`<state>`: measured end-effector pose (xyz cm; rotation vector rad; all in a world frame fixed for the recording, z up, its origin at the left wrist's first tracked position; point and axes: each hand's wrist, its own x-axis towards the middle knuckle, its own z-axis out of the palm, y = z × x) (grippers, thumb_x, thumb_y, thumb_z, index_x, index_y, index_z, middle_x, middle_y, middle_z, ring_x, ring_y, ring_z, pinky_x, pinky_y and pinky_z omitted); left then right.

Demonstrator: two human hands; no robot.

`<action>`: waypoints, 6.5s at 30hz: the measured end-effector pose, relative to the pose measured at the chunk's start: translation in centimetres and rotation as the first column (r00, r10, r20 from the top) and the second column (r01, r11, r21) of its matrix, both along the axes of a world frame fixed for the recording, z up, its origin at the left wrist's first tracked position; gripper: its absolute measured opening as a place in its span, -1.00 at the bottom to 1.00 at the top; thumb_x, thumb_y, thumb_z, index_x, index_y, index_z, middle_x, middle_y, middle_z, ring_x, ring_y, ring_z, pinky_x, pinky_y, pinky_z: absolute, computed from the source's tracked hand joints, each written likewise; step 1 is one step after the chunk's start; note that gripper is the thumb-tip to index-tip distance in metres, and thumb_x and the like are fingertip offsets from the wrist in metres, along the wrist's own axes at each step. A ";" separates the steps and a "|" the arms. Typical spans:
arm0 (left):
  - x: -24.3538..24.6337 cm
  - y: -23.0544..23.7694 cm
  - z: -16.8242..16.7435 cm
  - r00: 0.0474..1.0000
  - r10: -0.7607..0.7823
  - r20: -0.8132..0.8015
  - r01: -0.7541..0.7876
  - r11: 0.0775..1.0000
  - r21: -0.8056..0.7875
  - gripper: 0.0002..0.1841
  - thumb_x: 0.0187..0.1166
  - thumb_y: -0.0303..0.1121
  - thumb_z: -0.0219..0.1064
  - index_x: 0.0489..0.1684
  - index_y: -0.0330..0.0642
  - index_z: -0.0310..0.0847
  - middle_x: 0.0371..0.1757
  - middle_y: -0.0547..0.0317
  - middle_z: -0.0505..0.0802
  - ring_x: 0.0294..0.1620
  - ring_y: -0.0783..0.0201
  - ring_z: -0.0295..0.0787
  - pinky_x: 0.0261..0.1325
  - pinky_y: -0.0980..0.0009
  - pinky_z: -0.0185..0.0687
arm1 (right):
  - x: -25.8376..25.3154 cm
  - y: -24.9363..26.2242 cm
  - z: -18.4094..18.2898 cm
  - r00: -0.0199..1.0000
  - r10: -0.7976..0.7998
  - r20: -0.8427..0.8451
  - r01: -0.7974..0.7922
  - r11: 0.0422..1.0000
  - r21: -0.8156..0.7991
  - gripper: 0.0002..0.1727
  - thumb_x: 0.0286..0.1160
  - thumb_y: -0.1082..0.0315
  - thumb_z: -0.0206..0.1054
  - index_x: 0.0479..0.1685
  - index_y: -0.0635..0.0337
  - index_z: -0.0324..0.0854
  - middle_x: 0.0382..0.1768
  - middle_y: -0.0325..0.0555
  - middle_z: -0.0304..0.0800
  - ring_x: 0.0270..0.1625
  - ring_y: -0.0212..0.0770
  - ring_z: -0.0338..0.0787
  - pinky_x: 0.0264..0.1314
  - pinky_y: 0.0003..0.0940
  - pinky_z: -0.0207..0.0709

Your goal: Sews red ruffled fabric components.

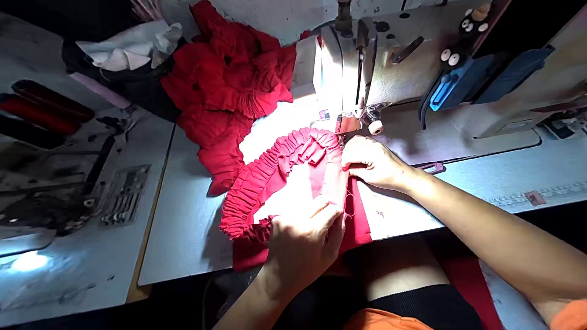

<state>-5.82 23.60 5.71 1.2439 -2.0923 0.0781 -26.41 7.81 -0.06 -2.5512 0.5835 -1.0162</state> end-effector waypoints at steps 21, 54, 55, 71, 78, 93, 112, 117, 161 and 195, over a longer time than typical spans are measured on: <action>1.3 0.2 -0.9 0.985 0.013 -0.170 0.011 0.990 0.137 -0.78 0.50 -0.22 0.36 -0.45 -0.08 0.87 -0.46 0.30 0.87 -0.39 0.55 0.69 -0.27 0.55 0.50 | 0.2 0.3 0.1 0.993 0.048 -0.106 -0.047 0.999 0.017 -0.81 0.46 0.40 0.32 -0.19 0.12 0.88 -0.07 -0.08 0.85 0.23 -0.04 0.71 0.39 -0.05 0.47; -4.2 1.8 -3.1 0.957 -0.055 0.285 -0.008 0.976 0.216 -0.77 0.56 -0.36 0.24 -0.49 -0.10 0.76 -0.47 0.22 0.73 -0.63 0.27 0.65 -0.69 0.34 0.40 | 0.4 22.6 -4.5 0.699 -0.708 -0.105 0.686 0.704 -0.184 -0.66 0.59 0.27 0.19 0.11 -0.22 0.88 -0.32 -0.21 0.78 -0.11 -0.15 0.66 0.20 -0.15 0.24; -4.3 1.8 -3.2 0.956 -0.057 0.287 -0.007 0.976 0.219 -0.77 0.56 -0.36 0.24 -0.50 -0.10 0.76 -0.47 0.22 0.73 -0.63 0.27 0.65 -0.68 0.34 0.41 | 0.3 22.4 -4.6 0.709 -0.699 -0.091 0.679 0.712 -0.180 -0.66 0.61 0.28 0.19 0.10 -0.20 0.89 -0.41 -0.21 0.74 -0.21 -0.14 0.64 0.14 -0.15 0.25; -5.5 1.8 -2.7 0.914 -0.096 0.395 0.011 0.978 0.211 -0.77 0.56 -0.42 0.25 -0.51 -0.14 0.76 -0.45 0.17 0.74 -0.66 0.24 0.61 -0.70 0.34 0.35 | -0.1 22.1 -6.5 0.785 -0.619 0.004 0.612 0.774 -0.162 -0.68 0.63 0.29 0.19 0.11 -0.01 0.88 -0.77 -0.22 0.45 -0.69 -0.19 0.43 -0.52 -0.31 0.25; -5.7 2.0 -2.6 0.917 -0.112 0.383 0.017 0.970 0.244 -0.77 0.56 -0.41 0.27 -0.52 -0.16 0.76 -0.44 0.16 0.75 -0.64 0.24 0.65 -0.70 0.34 0.41 | 0.1 22.4 -6.9 0.785 -0.620 -0.010 0.609 0.774 -0.176 -0.68 0.60 0.28 0.19 0.12 0.01 0.85 -0.75 -0.22 0.47 -0.69 -0.19 0.45 -0.52 -0.32 0.28; -5.0 1.3 -2.8 0.957 -0.129 0.259 0.044 0.949 0.311 -0.76 0.54 -0.37 0.25 -0.58 -0.12 0.70 -0.47 0.23 0.74 -0.57 0.32 0.68 -0.59 0.37 0.49 | -1.7 23.1 -5.9 0.888 -0.429 0.169 0.426 0.903 0.053 -0.61 0.65 0.21 0.12 0.20 0.03 0.84 -0.74 -0.28 0.50 -0.62 -0.25 0.48 -0.38 -0.31 0.37; -2.9 0.2 -1.9 0.984 -0.177 -0.005 0.173 0.950 0.258 -0.79 0.50 -0.34 0.29 -0.58 -0.10 0.69 -0.58 0.30 0.61 -0.60 0.42 0.55 -0.60 0.49 0.35 | -2.2 2.8 0.2 0.928 0.212 -0.307 -0.281 0.938 -0.203 -0.57 0.70 0.42 0.09 0.40 0.06 0.75 0.47 -0.11 0.75 0.68 -0.09 0.55 0.83 -0.07 0.20; -3.2 0.1 -1.4 0.973 -0.199 0.115 0.166 0.956 0.242 -0.78 0.51 -0.37 0.24 -0.57 -0.09 0.69 -0.56 0.26 0.64 -0.66 0.34 0.54 -0.68 0.43 0.31 | -2.4 4.5 -0.3 0.930 0.305 -0.204 -0.344 0.917 -0.202 -0.60 0.78 0.50 0.01 0.26 0.21 0.79 0.34 -0.04 0.84 0.57 -0.10 0.68 0.76 -0.15 0.35; -1.7 -15.9 -1.6 0.875 0.400 0.272 -0.483 0.754 0.446 -0.59 0.75 -0.14 0.06 -0.37 -0.30 0.62 -0.35 -0.17 0.77 -0.17 -0.21 0.80 -0.28 -0.14 0.52 | -2.1 13.1 -1.2 0.987 0.023 -0.161 -0.029 0.999 -0.038 -0.67 0.72 0.52 0.10 0.22 0.27 0.77 0.27 0.05 0.87 0.50 -0.06 0.74 0.68 -0.25 0.47; -0.3 -16.6 -3.9 0.954 0.035 0.298 -0.122 0.952 0.279 -0.65 0.76 -0.44 0.01 0.24 -0.39 0.68 0.29 -0.26 0.80 0.46 -0.22 0.67 0.42 -0.06 0.57 | -1.4 14.3 -1.6 0.991 -0.068 -0.114 0.067 0.998 -0.010 -0.68 0.67 0.53 0.14 0.15 0.28 0.80 0.20 0.07 0.91 0.43 -0.05 0.80 0.64 -0.25 0.51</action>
